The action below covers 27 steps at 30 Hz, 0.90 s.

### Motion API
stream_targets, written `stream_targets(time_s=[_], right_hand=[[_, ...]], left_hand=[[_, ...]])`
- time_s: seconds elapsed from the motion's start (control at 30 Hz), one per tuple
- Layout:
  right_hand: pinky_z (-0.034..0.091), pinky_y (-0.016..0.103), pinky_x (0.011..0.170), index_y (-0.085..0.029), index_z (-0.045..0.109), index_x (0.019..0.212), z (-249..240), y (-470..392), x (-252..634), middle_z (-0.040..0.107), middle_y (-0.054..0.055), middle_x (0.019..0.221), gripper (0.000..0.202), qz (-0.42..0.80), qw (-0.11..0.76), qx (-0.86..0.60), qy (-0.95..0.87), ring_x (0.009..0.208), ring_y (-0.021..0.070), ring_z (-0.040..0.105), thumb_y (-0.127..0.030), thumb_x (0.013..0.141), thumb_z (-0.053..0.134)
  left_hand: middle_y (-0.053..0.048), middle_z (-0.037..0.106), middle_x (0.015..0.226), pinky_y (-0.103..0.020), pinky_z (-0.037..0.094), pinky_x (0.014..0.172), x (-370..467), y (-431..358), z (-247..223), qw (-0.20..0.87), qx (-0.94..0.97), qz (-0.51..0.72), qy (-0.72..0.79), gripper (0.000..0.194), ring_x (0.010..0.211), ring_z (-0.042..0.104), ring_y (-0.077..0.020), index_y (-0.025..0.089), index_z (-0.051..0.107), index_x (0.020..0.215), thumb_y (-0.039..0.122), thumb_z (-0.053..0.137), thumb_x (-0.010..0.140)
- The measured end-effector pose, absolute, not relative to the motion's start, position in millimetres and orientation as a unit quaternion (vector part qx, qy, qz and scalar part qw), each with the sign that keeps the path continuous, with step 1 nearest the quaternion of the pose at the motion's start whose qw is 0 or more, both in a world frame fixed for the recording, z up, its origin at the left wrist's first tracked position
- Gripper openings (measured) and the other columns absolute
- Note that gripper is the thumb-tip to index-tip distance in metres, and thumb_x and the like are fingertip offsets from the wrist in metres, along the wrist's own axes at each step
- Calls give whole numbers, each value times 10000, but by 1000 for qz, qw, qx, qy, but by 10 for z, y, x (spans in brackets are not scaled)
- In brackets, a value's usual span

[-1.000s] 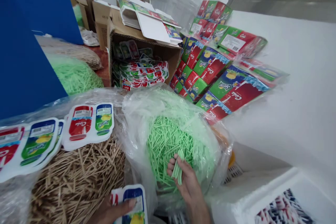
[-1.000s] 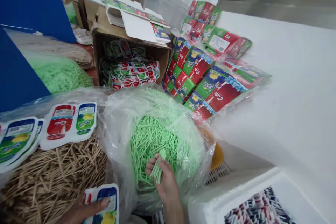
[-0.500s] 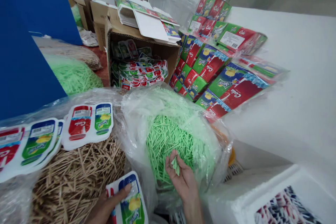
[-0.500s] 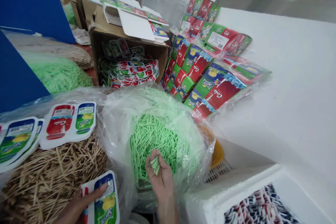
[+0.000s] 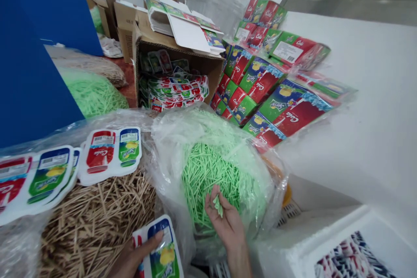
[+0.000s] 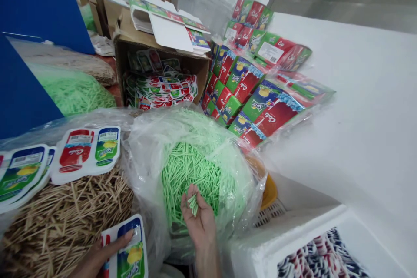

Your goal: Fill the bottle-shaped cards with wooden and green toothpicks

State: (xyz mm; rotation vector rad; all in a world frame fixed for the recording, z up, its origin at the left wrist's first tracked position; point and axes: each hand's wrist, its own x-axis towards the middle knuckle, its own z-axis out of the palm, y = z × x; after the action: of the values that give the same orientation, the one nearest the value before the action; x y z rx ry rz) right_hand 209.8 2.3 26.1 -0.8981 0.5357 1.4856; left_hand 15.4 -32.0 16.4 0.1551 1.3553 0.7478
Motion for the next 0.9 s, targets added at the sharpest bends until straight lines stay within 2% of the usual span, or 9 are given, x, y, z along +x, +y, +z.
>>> stream_targets(time_s=[0.17,0.33,0.47,0.67,0.9], right_hand=[[582,256,749,-136,630,888,238,56,2095,713,9,778,217,641,618,-392,234,717,86,688,-37,911,438],[584,253,746,-148,631,895,227,65,2084,716,10,808,227,642,620,-391,225,740,87,691,-59,925,425],[585,248,742,-163,636,862,214,68,2079,716,-8,789,219,647,618,-398,203,730,84,692,-19,887,473],[571,249,766,-124,644,876,214,97,2064,718,21,800,178,645,617,-388,230,725,87,690,-30,887,493],[572,245,749,-138,645,878,217,134,2032,716,11,785,224,648,608,-388,242,723,87,692,-39,913,448]], left_hand=[[-145,764,701,-442,591,693,158,-321,81,704,75,344,617,405,736,727,-347,46,577,1070,81,744,702],[-93,762,647,-424,597,692,163,-311,38,702,54,348,619,367,689,733,-321,93,615,994,73,774,664],[-114,755,629,-412,600,653,163,-303,84,697,61,339,628,289,669,730,-334,76,639,926,83,772,669],[-109,773,736,-411,596,664,139,-270,275,692,46,343,633,391,760,729,-329,108,624,1046,95,764,681],[-89,772,723,-369,595,656,87,-287,197,692,35,377,615,418,757,731,-314,110,654,1010,94,807,621]])
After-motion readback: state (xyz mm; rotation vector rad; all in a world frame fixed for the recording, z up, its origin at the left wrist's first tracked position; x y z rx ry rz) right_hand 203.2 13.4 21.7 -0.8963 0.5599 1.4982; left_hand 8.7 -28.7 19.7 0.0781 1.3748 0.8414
